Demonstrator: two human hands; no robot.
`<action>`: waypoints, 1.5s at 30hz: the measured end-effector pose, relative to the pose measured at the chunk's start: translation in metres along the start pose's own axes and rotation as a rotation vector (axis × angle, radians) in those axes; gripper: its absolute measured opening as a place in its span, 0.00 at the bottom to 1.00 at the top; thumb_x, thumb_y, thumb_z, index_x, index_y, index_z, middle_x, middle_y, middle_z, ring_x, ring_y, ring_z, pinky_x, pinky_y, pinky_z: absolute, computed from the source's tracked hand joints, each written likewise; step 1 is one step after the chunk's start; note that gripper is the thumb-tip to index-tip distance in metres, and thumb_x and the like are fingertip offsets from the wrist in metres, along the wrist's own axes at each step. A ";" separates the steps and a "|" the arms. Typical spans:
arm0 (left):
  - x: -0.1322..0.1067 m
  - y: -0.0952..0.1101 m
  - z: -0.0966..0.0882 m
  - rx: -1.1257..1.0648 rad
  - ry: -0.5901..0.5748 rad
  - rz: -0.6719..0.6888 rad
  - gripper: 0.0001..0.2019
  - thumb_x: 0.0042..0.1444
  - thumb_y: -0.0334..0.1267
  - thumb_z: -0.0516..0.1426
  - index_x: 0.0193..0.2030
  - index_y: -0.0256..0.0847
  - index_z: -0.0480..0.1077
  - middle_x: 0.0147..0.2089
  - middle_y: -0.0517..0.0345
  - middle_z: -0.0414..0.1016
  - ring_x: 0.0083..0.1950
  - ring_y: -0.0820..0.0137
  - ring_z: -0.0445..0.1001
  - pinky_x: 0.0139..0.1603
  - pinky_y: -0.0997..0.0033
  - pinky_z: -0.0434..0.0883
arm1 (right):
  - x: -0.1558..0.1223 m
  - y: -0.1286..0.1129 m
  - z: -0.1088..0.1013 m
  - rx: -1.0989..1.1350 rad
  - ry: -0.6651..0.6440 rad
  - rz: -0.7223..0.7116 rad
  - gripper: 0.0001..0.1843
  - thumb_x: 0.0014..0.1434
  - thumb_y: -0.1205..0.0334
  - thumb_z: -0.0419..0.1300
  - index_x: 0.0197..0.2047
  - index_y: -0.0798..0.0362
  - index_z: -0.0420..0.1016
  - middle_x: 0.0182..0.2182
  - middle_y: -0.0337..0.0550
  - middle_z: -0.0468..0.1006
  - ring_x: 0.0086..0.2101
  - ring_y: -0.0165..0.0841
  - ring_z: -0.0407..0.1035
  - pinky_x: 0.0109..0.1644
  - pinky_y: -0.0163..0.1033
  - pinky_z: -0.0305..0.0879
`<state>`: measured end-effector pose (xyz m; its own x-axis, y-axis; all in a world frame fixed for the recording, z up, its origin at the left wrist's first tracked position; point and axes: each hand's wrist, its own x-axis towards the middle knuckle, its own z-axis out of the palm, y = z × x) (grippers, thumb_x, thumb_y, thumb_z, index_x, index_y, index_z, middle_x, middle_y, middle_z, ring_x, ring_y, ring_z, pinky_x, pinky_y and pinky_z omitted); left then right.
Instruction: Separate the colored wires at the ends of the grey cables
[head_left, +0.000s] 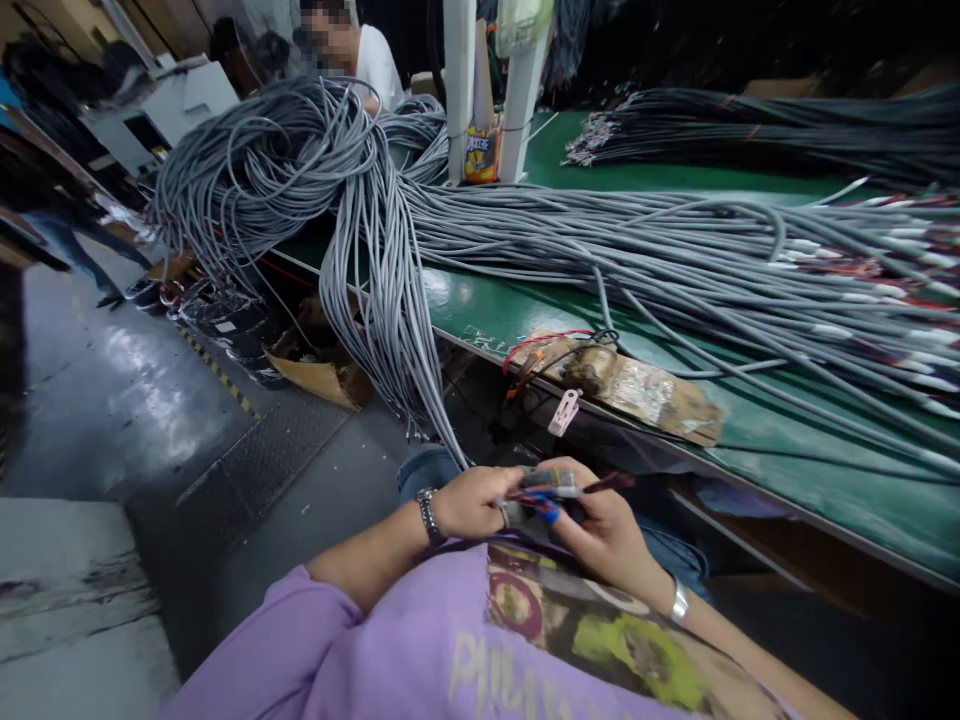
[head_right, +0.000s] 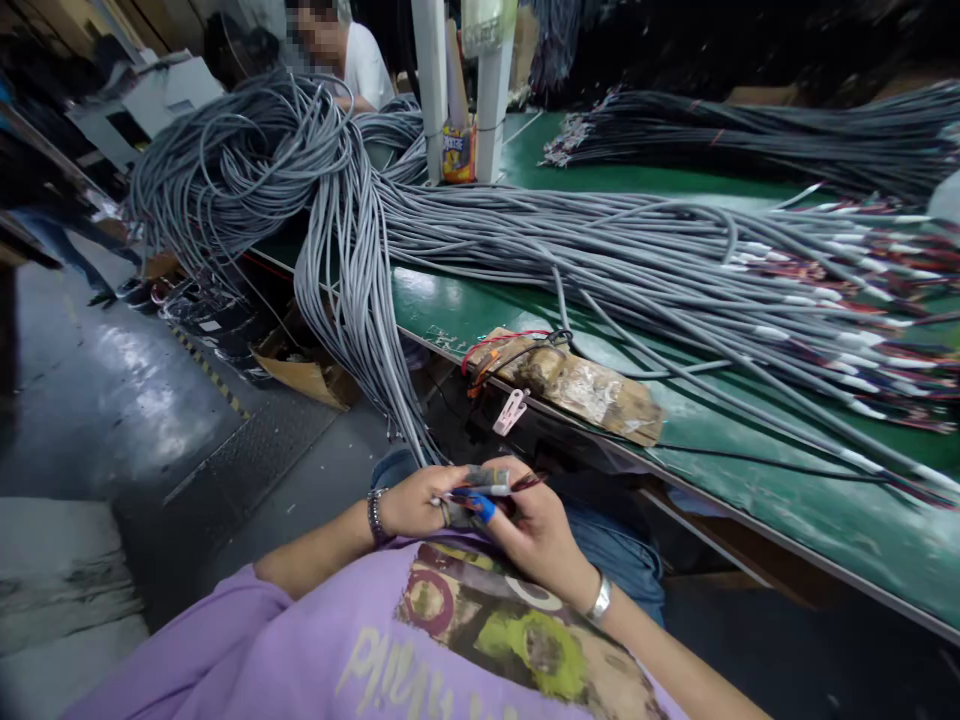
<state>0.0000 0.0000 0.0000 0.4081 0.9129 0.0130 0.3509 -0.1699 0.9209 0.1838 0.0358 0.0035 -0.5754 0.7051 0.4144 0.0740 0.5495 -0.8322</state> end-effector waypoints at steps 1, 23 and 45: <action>-0.001 0.001 -0.001 -0.111 0.029 0.023 0.13 0.58 0.41 0.55 0.46 0.38 0.74 0.44 0.48 0.79 0.46 0.61 0.76 0.47 0.66 0.70 | -0.001 0.001 -0.001 0.044 0.029 0.061 0.05 0.60 0.63 0.59 0.40 0.51 0.76 0.37 0.46 0.76 0.37 0.35 0.72 0.40 0.38 0.70; 0.016 0.018 0.001 -0.436 0.308 -0.155 0.19 0.51 0.52 0.63 0.35 0.35 0.79 0.27 0.55 0.72 0.25 0.75 0.65 0.24 0.76 0.63 | -0.002 0.034 0.020 0.715 -0.274 0.592 0.25 0.46 0.43 0.69 0.33 0.55 0.69 0.21 0.31 0.67 0.20 0.22 0.53 0.22 0.30 0.51; 0.023 0.007 0.012 -0.543 0.377 -0.245 0.15 0.44 0.47 0.67 0.26 0.37 0.71 0.21 0.63 0.69 0.25 0.74 0.66 0.30 0.73 0.65 | 0.036 0.007 -0.006 0.631 -0.006 0.627 0.21 0.44 0.47 0.70 0.29 0.52 0.68 0.23 0.35 0.71 0.23 0.29 0.65 0.30 0.37 0.65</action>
<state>0.0221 0.0149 0.0019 0.0168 0.9843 -0.1759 -0.1153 0.1767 0.9775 0.1686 0.0681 0.0152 -0.5843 0.7898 -0.1865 -0.0848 -0.2880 -0.9539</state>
